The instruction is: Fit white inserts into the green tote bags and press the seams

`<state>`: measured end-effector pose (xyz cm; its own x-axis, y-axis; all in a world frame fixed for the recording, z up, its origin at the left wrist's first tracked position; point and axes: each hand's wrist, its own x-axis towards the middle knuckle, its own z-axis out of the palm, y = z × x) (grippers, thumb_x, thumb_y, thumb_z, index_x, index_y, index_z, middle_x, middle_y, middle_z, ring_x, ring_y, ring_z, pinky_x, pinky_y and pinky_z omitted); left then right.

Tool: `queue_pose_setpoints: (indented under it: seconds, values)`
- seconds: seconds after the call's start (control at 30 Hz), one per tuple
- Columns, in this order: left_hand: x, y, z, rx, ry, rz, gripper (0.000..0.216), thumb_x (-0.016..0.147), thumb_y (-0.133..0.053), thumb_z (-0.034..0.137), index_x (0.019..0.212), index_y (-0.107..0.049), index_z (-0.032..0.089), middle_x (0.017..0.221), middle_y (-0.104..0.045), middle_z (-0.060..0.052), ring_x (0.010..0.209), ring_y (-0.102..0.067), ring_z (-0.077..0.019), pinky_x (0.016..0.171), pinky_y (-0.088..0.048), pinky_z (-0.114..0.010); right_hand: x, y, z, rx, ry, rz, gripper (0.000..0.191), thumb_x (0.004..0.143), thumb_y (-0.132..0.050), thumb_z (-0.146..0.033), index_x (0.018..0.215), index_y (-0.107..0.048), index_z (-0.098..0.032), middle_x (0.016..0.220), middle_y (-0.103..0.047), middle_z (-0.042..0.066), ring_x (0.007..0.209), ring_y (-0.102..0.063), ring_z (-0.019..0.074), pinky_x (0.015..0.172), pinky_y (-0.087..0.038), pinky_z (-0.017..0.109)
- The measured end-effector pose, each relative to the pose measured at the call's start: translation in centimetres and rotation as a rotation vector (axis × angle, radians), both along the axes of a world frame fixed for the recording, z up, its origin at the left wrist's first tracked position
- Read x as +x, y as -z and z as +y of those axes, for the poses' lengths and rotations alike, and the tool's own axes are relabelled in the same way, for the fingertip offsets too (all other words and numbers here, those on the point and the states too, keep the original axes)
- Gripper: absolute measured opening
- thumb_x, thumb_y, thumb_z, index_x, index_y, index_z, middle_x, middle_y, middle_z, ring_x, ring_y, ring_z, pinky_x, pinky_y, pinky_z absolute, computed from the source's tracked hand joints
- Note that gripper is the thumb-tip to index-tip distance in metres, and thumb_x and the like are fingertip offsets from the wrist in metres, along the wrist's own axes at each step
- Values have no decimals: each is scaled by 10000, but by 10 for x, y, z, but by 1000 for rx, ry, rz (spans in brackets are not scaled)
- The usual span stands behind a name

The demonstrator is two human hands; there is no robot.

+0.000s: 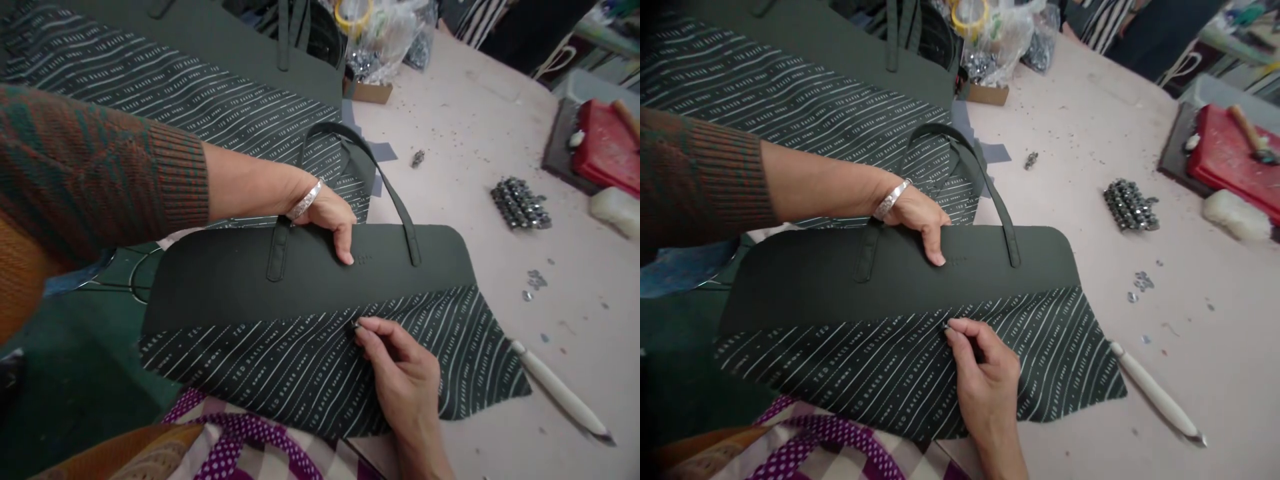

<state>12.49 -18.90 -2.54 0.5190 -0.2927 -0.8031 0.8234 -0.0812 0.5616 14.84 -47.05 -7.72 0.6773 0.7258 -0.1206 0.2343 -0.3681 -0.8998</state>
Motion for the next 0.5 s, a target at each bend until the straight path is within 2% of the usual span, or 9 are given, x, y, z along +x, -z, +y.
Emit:
queue_pose_setpoints:
  seconds: [0.17,0.3,0.5]
  values:
    - [0,6,0,-52,24,-21,406,552,-773,252,947,-726,170,734,-709,-40,699,-664,-224,660,-555,-345,-1,-1,7,-5,87,114,169,805,-703,-356,893,-762,-223,736,-722,-3,627,-639,114,621,-561,229]
    - [0,6,4,-114,49,-4,395,582,-780,265,963,-732,173,772,-717,-50,753,-672,-238,712,-566,-370,0,-6,13,31,171,234,170,769,-732,-340,859,-762,-200,671,-704,-7,548,-625,97,520,-549,190]
    - [-1,9,2,-99,66,-81,427,597,-770,289,1003,-720,168,808,-716,-72,834,-680,-278,761,-568,-426,0,-7,24,2,175,234,197,765,-732,-330,884,-763,-176,660,-699,0,489,-597,87,462,-532,182]
